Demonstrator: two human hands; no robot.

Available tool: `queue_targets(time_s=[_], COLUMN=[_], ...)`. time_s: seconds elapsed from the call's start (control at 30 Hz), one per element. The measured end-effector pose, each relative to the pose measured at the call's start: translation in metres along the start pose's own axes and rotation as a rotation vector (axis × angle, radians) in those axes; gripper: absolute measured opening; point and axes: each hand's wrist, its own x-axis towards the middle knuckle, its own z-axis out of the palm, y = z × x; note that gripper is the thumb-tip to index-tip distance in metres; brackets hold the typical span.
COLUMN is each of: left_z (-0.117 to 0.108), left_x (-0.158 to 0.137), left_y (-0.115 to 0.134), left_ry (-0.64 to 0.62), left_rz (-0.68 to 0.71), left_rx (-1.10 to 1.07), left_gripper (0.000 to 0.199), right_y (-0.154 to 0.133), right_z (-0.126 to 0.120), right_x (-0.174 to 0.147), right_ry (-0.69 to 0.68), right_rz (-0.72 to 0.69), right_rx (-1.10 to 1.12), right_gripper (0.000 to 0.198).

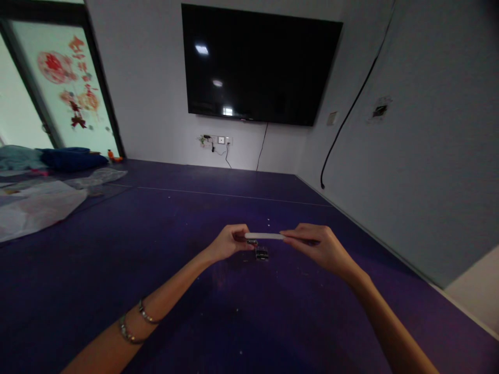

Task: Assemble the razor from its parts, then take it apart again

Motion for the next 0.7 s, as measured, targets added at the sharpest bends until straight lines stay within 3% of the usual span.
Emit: queue_targets(time_s=[0.47, 0.7], left_z=[0.000, 0.001], left_x=[-0.001, -0.002], left_y=[0.002, 0.002], left_ry=[0.002, 0.009], left_rz=[-0.003, 0.002], left_rx=[0.014, -0.041], left_gripper=[0.018, 0.021], right_y=[0.001, 0.013], right_z=[0.001, 0.001], right_x=[0.000, 0.001], right_ry=[-0.032, 0.040], right_rz=[0.008, 0.085], right_rx=[0.052, 0.071], right_gripper=[0.027, 0.027])
